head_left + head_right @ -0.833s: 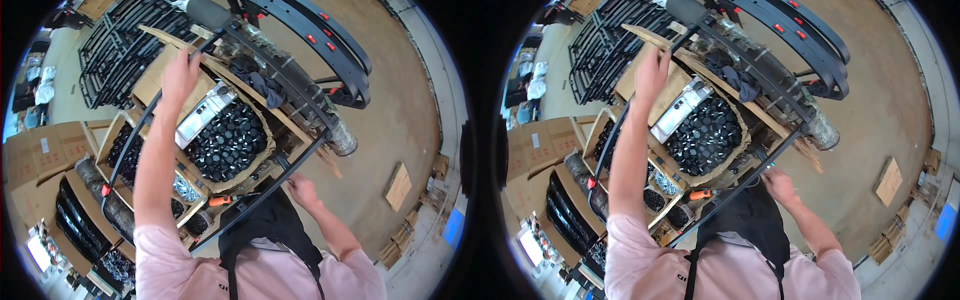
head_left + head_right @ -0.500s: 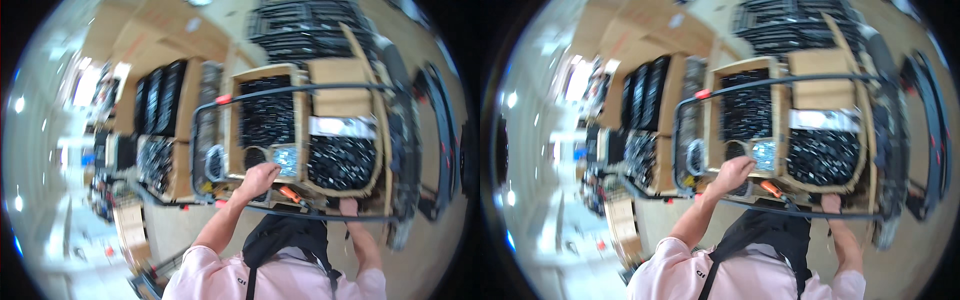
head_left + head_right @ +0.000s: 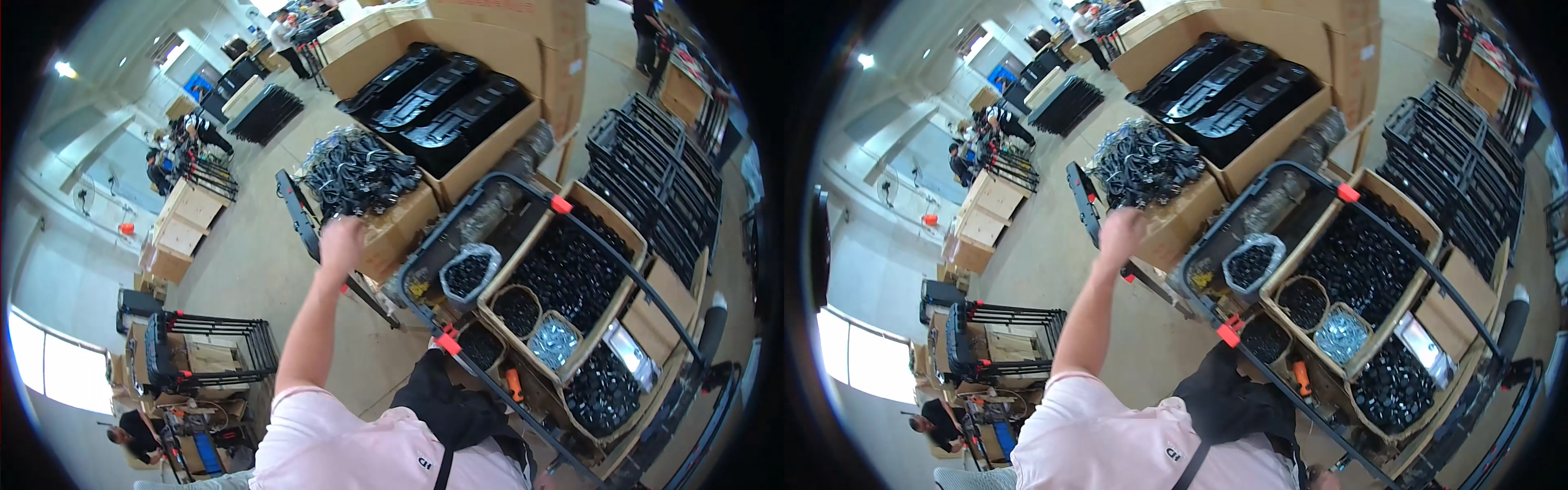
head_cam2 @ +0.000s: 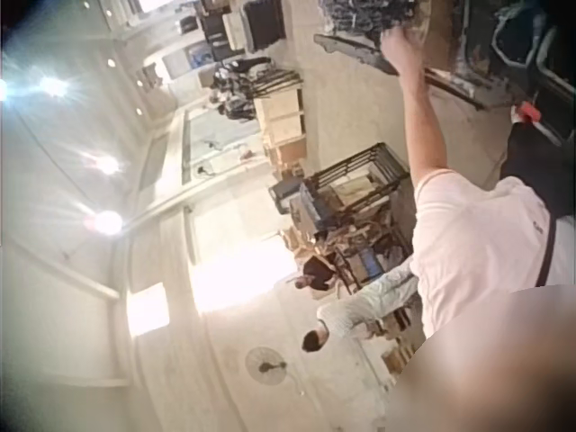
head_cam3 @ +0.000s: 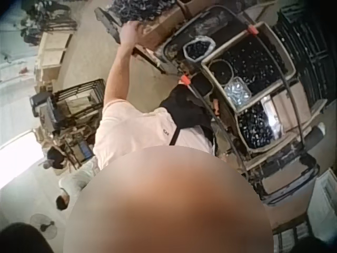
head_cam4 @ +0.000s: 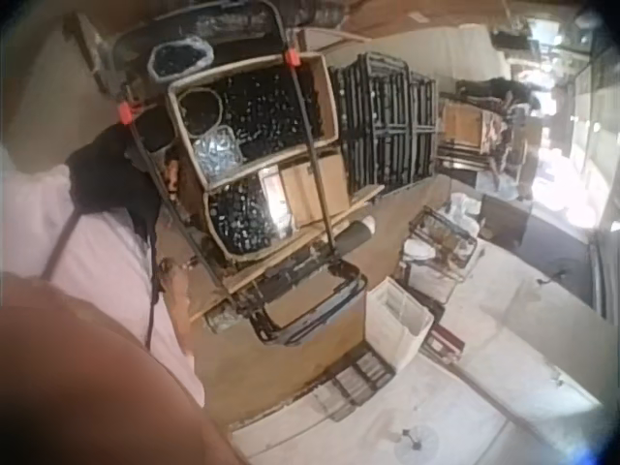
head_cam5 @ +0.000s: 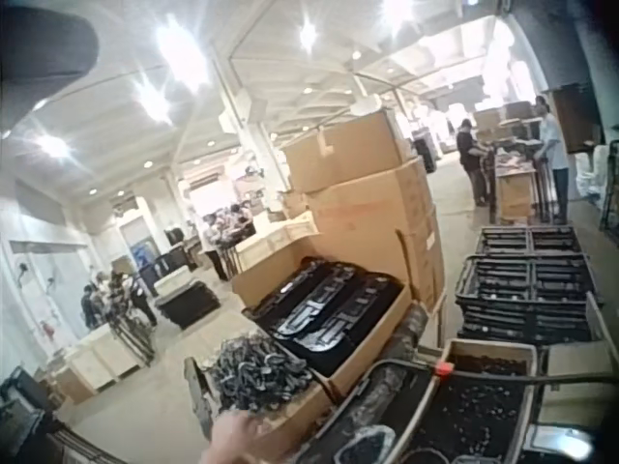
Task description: Assembling parts of outdoor power equipment by connecting internal wiring and securing housing with a pneumatic screwdriver.
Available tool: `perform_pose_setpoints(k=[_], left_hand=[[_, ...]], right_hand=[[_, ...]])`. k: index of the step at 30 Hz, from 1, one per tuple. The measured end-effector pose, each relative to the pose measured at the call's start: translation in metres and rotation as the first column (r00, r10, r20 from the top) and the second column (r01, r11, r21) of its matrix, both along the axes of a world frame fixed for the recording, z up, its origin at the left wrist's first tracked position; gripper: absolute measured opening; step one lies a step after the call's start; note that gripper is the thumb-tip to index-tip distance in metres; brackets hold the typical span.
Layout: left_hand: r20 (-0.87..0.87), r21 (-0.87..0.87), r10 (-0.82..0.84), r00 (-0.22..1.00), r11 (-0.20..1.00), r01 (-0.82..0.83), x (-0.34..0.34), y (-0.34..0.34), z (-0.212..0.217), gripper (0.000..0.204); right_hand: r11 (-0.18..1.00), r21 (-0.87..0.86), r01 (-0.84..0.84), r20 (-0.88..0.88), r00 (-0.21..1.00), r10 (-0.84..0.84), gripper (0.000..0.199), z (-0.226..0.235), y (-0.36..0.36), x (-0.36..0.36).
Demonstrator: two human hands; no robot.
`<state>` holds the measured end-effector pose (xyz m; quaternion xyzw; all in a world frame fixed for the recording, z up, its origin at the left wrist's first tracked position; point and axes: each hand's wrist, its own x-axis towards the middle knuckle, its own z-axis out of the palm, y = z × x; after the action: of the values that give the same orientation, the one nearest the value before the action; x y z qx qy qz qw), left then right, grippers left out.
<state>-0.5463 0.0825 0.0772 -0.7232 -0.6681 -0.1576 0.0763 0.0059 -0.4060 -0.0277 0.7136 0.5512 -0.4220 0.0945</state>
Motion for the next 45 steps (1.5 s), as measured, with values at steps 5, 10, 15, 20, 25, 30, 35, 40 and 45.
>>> perform_pose_setpoints(k=[5,10,15,20,25,30,35,40,45], left_hand=[[-0.183,-0.007,0.114,0.976,0.993,-0.117,-0.146,0.101,0.043,0.02],[-0.17,-0.418,0.063,0.983,0.899,-0.13,-0.211,0.194,0.001,0.024],[-0.131,-0.543,0.077,0.988,0.829,-0.137,-0.213,0.227,-0.015,0.029],[0.077,-0.456,-0.013,0.997,0.889,0.047,-0.245,0.234,-0.027,0.023],[0.225,-0.558,0.028,0.974,0.823,0.106,-0.251,0.245,-0.024,0.022],[0.349,-0.671,0.174,0.921,0.732,0.116,-0.261,0.246,-0.019,0.027],[0.343,-0.672,0.168,0.924,0.731,0.116,-0.252,0.245,-0.008,0.028],[0.321,-0.652,0.135,0.938,0.749,0.115,-0.255,0.246,-0.009,0.027],[0.334,-0.654,0.146,0.931,0.747,0.117,-0.253,0.246,-0.006,0.026]], right_hand=[[0.998,-0.01,0.058,-0.084,0.995,-0.059,0.037,0.11,0.099,-0.069],[0.894,0.447,0.03,-0.073,0.997,0.003,0.049,0.129,0.253,-0.173],[0.65,0.738,-0.183,-0.053,0.944,0.326,0.036,0.161,0.389,-0.291],[0.491,0.827,-0.272,-0.026,0.855,0.519,0.04,0.162,0.497,-0.395],[0.323,0.85,-0.417,0.183,0.808,0.56,0.038,0.144,0.58,-0.469],[0.218,0.736,-0.641,0.465,0.713,0.525,0.024,0.121,0.646,-0.539],[0.246,0.587,-0.771,0.596,0.617,0.513,0.015,0.129,0.677,-0.576],[0.245,0.496,-0.833,0.598,0.533,0.598,0.013,0.139,0.69,-0.593],[0.218,0.487,-0.846,0.62,0.51,0.596,0.014,0.139,0.694,-0.592]])
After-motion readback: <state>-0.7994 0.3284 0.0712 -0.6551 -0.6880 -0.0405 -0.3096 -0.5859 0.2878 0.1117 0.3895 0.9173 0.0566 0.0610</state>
